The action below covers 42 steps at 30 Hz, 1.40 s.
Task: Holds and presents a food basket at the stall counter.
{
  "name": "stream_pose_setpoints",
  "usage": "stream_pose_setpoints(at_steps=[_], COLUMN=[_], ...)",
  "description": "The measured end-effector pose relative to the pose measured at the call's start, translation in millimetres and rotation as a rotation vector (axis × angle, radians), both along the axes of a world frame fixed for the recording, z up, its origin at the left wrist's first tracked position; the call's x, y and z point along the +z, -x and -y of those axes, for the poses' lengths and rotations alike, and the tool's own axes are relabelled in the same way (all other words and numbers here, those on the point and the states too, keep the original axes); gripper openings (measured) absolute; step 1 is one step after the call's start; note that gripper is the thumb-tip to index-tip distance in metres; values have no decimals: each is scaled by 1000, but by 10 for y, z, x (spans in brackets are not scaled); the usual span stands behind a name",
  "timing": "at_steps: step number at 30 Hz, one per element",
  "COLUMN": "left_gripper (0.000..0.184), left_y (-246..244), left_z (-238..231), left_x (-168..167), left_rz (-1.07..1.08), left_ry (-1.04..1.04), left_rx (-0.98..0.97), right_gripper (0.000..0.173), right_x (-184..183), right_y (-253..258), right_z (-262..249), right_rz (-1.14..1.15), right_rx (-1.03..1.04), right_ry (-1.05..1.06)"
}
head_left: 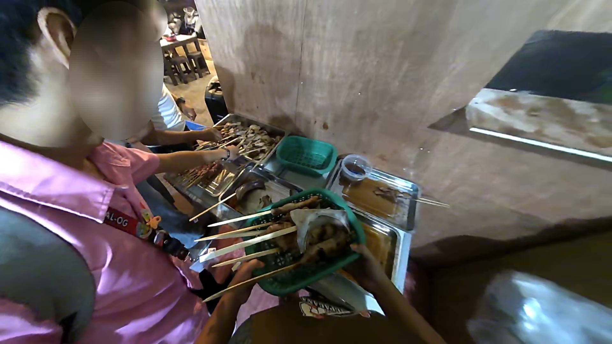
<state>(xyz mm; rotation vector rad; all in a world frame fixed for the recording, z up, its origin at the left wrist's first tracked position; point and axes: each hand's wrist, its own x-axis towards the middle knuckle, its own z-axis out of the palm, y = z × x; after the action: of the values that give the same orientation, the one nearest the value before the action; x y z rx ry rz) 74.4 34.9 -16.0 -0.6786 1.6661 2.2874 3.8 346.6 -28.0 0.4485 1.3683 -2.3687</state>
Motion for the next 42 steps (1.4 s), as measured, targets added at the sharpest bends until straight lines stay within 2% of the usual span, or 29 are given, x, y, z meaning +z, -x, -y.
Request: stream_pose_setpoints(at_steps=[14, 21, 30, 42], left_gripper=[16, 15, 17, 14], left_y=[7, 0, -12, 5], left_z=[14, 30, 34, 2], left_x=[-46, -44, -36, -60], left_rz=[-18, -16, -30, -13], left_ry=[-13, -30, -45, -19], left_rx=[2, 16, 18, 30], right_gripper=[47, 40, 44, 41], right_x=[2, -5, -11, 6], right_y=[-6, 5, 30, -14], right_z=[23, 50, 46, 34], right_rz=[7, 38, 31, 26], right_rx=[-5, -20, 10, -25], right_ry=[-31, -9, -21, -34])
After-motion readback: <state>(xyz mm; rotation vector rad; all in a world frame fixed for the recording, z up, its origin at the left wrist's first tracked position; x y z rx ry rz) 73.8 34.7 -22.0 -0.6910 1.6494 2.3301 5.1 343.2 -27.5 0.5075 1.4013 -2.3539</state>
